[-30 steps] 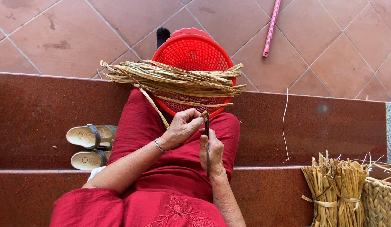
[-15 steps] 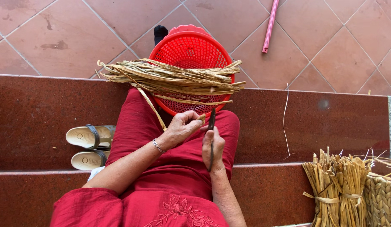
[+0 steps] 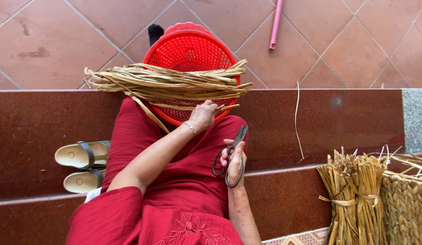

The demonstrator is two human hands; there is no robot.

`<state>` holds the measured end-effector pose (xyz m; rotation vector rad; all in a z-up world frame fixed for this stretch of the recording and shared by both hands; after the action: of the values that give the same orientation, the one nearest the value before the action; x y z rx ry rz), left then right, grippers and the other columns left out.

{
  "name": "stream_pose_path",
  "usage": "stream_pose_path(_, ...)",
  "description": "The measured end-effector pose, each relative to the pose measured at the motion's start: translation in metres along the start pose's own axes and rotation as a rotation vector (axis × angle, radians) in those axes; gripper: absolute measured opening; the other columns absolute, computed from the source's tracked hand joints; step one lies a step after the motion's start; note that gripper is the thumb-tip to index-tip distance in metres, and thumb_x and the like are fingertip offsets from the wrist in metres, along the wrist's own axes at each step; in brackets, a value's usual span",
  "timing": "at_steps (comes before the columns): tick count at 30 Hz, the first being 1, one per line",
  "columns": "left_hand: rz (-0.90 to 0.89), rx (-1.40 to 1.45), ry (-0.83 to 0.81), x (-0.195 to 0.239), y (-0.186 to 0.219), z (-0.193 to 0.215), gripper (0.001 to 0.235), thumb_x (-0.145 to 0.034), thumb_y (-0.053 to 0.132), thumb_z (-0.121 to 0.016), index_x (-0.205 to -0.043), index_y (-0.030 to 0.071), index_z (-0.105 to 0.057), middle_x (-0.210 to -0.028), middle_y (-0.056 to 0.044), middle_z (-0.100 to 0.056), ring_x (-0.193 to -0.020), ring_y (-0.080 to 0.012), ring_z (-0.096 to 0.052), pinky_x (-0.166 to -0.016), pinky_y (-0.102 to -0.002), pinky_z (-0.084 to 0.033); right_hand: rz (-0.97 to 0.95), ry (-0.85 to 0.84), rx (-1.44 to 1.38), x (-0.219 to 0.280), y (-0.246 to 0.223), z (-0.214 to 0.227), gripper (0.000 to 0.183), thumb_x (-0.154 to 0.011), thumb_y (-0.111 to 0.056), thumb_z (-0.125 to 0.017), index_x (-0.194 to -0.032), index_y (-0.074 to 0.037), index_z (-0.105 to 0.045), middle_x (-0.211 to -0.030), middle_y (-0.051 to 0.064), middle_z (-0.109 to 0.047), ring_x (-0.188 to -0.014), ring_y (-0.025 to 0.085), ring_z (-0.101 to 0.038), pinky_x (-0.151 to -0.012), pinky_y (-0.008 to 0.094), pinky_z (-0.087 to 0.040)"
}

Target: The person sits on the floor and uses shears to trim the ends of dried plant stalks. Trimmed pieces are placed into a red basket, and finished bundles are set aside.

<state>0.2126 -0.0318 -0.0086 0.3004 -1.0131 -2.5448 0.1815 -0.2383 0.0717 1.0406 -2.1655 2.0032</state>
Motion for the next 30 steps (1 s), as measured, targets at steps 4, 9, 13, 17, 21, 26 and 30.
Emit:
stream_pose_path(4, 0.024, -0.163, -0.062, -0.01, -0.006, -0.022, 0.008, -0.087, 0.009, -0.064, -0.093, 0.007, -0.067, -0.096, -0.022, -0.068, -0.086, -0.0417, -0.069, -0.074, -0.052, -0.056, -0.05, 0.003, -0.026, 0.0, 0.008, 0.007, 0.062, -0.107, -0.054, -0.037, -0.116, 0.003, -0.06, -0.067, 0.002, -0.053, -0.052, 0.008, -0.044, -0.049, 0.023, -0.036)
stream_pose_path(9, 0.012, 0.2, 0.022, 0.014, 0.018, 0.033, 0.01, -0.092, 0.015, -0.065, -0.091, 0.006, -0.07, -0.088, -0.018, -0.07, -0.08, -0.0374, -0.07, -0.072, -0.049, -0.055, 0.085, 0.055, 0.04, -0.014, -0.019, 0.013, 0.034, -0.101, -0.024, -0.063, -0.122, 0.003, -0.061, -0.078, 0.005, -0.066, -0.059, 0.009, -0.055, -0.054, 0.023, -0.046)
stream_pose_path(13, 0.031, 0.449, -0.086, 0.054, 0.04, 0.082, 0.012, -0.091, 0.015, -0.069, -0.097, 0.005, -0.072, -0.078, -0.015, -0.068, -0.067, -0.0287, -0.068, -0.065, -0.041, -0.055, 0.193, 0.121, 0.079, -0.03, -0.048, 0.007, 0.032, -0.096, -0.01, -0.068, -0.125, 0.0, -0.059, -0.093, 0.006, -0.076, -0.068, 0.01, -0.065, -0.058, 0.022, -0.048)
stream_pose_path(17, -0.04, 0.46, -0.087, 0.081, 0.062, 0.121, 0.011, -0.09, 0.013, -0.072, -0.097, 0.004, -0.072, -0.082, -0.01, -0.07, -0.071, -0.0234, -0.069, -0.065, -0.036, -0.056, 0.338, 0.058, -0.128, -0.029, -0.07, -0.016, 0.038, -0.091, 0.003, -0.071, -0.127, 0.001, -0.059, -0.095, 0.005, -0.071, -0.077, 0.011, -0.068, -0.071, 0.026, -0.058)
stream_pose_path(21, -0.182, 0.433, 0.051, 0.092, 0.085, 0.154, 0.018, -0.088, 0.013, -0.076, -0.102, 0.004, -0.072, -0.096, -0.014, -0.067, -0.079, -0.0237, -0.069, -0.067, -0.034, -0.057, 0.357, 0.038, -0.01, -0.019, -0.08, -0.035, 0.037, -0.091, 0.005, -0.071, -0.127, 0.003, -0.061, -0.092, 0.007, -0.071, -0.074, 0.012, -0.067, -0.066, 0.026, -0.057)
stream_pose_path(26, -0.317, 0.51, 0.112, 0.085, 0.11, 0.158, 0.025, -0.091, 0.01, -0.075, -0.115, 0.005, -0.073, -0.096, -0.012, -0.069, -0.085, -0.0251, -0.069, -0.071, -0.036, -0.057, 0.404, -0.05, 0.024, -0.005, -0.087, -0.054, 0.038, -0.092, 0.006, -0.07, -0.129, 0.002, -0.061, -0.096, 0.007, -0.073, -0.08, 0.011, -0.069, -0.071, 0.025, -0.059)
stream_pose_path(30, -0.224, 0.546, 0.046, 0.073, 0.105, 0.144, 0.016, -0.092, 0.011, -0.077, -0.107, 0.005, -0.074, -0.086, -0.01, -0.069, -0.075, -0.0223, -0.068, -0.065, -0.035, -0.053, 0.519, -0.021, 0.141, -0.002, -0.097, -0.058, 0.037, -0.094, 0.005, -0.072, -0.129, 0.001, -0.062, -0.097, 0.004, -0.072, -0.082, 0.008, -0.068, -0.07, 0.023, -0.057)
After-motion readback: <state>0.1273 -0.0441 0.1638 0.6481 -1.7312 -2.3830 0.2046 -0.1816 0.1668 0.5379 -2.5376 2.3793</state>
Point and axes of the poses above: each hand's wrist, its own x-axis away from the middle knuckle, its own z-axis out of the back of the hand, y = z × x, the point moved 8 cm from there along -x, towards the middle knuckle
